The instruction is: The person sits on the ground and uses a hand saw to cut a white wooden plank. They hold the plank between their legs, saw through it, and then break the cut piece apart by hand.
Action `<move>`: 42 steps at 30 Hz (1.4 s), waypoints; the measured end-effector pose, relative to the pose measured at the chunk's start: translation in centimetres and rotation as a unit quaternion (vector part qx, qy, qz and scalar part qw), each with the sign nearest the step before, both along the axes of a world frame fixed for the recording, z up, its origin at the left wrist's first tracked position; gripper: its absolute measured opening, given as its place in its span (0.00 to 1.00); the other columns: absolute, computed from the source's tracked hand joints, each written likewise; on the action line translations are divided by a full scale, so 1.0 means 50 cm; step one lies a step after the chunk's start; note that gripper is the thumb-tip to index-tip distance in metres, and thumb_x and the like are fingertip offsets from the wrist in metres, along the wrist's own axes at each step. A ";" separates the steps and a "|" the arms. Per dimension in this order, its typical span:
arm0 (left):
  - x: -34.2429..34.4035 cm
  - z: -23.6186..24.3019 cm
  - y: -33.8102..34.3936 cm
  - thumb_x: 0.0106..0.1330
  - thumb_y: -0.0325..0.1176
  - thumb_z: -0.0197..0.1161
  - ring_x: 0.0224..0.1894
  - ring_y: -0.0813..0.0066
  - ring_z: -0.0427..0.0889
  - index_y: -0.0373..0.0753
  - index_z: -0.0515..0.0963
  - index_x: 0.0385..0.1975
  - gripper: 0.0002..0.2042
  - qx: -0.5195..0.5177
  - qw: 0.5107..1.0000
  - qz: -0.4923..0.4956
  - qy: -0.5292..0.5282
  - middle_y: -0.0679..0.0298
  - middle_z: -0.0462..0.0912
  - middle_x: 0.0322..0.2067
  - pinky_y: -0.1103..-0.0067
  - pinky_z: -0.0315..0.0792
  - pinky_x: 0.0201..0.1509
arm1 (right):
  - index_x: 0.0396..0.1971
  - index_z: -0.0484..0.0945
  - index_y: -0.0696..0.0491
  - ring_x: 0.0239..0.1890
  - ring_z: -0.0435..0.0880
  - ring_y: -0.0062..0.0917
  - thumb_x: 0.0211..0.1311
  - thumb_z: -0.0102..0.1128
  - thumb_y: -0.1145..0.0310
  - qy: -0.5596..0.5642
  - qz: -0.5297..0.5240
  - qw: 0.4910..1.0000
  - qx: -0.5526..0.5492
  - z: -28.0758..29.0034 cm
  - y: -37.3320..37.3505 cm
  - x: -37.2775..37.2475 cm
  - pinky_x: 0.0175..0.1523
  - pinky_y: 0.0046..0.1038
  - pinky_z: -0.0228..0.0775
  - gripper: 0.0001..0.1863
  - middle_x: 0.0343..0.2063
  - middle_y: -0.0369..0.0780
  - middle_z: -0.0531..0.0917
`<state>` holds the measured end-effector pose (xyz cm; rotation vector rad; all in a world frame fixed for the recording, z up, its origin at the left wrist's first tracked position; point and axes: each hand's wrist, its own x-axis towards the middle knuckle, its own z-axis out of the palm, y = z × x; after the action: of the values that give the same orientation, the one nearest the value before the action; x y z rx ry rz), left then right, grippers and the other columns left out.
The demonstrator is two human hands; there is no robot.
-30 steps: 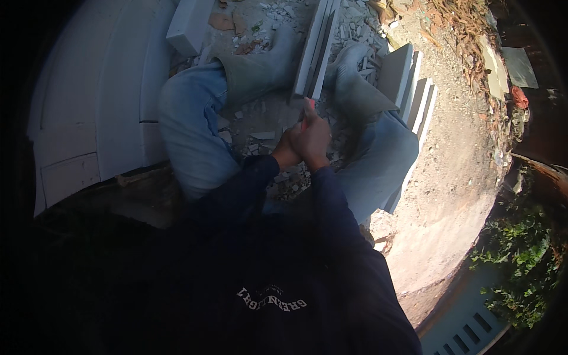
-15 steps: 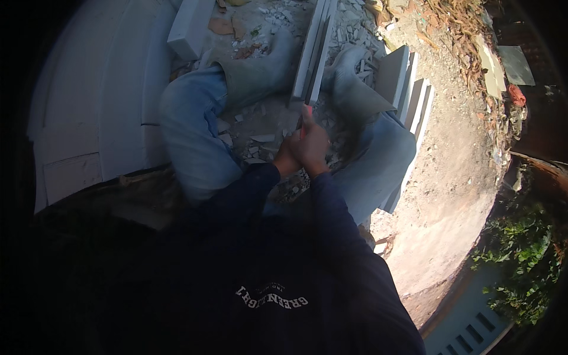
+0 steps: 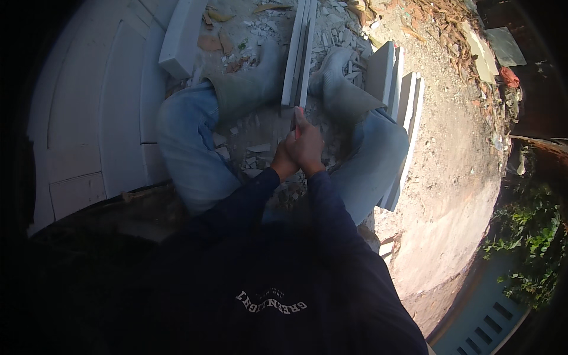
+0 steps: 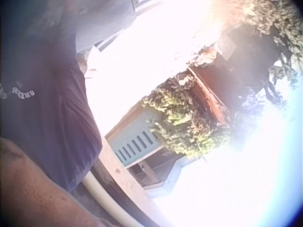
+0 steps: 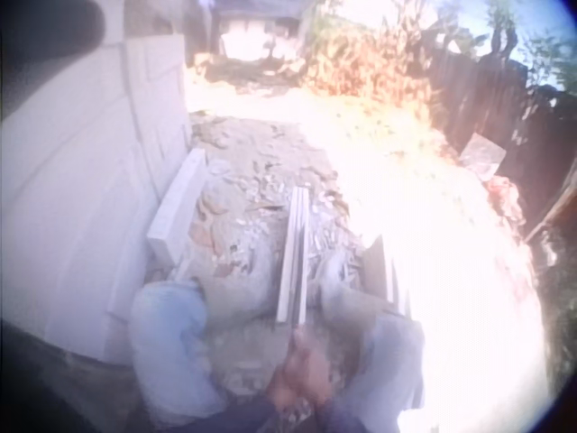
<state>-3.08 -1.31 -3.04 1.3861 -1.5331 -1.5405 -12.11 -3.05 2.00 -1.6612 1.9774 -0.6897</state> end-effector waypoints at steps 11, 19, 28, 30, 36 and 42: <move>0.014 -0.007 -0.062 0.62 0.40 0.71 0.54 0.49 0.83 0.34 0.73 0.54 0.25 -0.028 0.997 -0.041 -0.057 0.47 0.85 0.47 0.64 0.76 0.53 | 0.67 0.74 0.46 0.40 0.85 0.54 0.51 0.63 0.68 0.032 0.002 0.999 0.005 0.032 -0.050 0.012 0.51 0.45 0.76 0.37 0.36 0.57 0.85; 0.042 -0.016 0.158 0.60 0.39 0.72 0.54 0.48 0.83 0.33 0.73 0.55 0.27 -0.119 0.991 0.048 0.027 0.44 0.84 0.47 0.64 0.76 0.53 | 0.69 0.71 0.46 0.39 0.85 0.54 0.54 0.62 0.67 -0.044 0.034 0.998 0.039 0.026 0.161 0.030 0.48 0.45 0.77 0.37 0.33 0.57 0.85; 0.004 -0.018 -0.020 0.61 0.37 0.71 0.53 0.47 0.83 0.33 0.73 0.55 0.25 -0.077 0.996 0.006 -0.053 0.45 0.85 0.46 0.64 0.76 0.52 | 0.65 0.76 0.47 0.37 0.85 0.54 0.53 0.60 0.68 0.004 0.006 1.000 0.006 0.010 -0.025 0.007 0.47 0.46 0.76 0.34 0.31 0.57 0.84; 0.033 0.033 0.049 0.61 0.37 0.71 0.55 0.48 0.82 0.33 0.72 0.56 0.26 0.077 0.996 -0.032 0.032 0.45 0.83 0.48 0.65 0.75 0.54 | 0.68 0.73 0.46 0.38 0.86 0.51 0.52 0.61 0.69 -0.003 0.014 0.998 0.059 0.012 0.068 0.009 0.48 0.47 0.76 0.37 0.32 0.54 0.85; 0.033 0.002 0.056 0.60 0.41 0.72 0.54 0.49 0.83 0.34 0.74 0.54 0.26 -0.047 0.998 -0.023 -0.017 0.46 0.85 0.45 0.65 0.75 0.54 | 0.66 0.75 0.48 0.39 0.85 0.53 0.51 0.60 0.68 0.005 0.014 0.999 0.052 0.021 0.070 0.018 0.49 0.44 0.76 0.36 0.33 0.57 0.85; -0.023 -0.004 0.006 0.63 0.42 0.69 0.53 0.45 0.83 0.35 0.76 0.51 0.22 -0.064 0.996 0.060 -0.011 0.45 0.85 0.44 0.62 0.76 0.52 | 0.68 0.72 0.44 0.45 0.85 0.52 0.52 0.62 0.67 -0.016 0.025 0.999 0.019 0.004 -0.010 -0.011 0.54 0.45 0.76 0.37 0.40 0.56 0.86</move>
<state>-4.24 -0.99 -3.23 1.3993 -1.5064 -1.3356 -12.65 -3.56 2.21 -1.6600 1.9079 -0.6520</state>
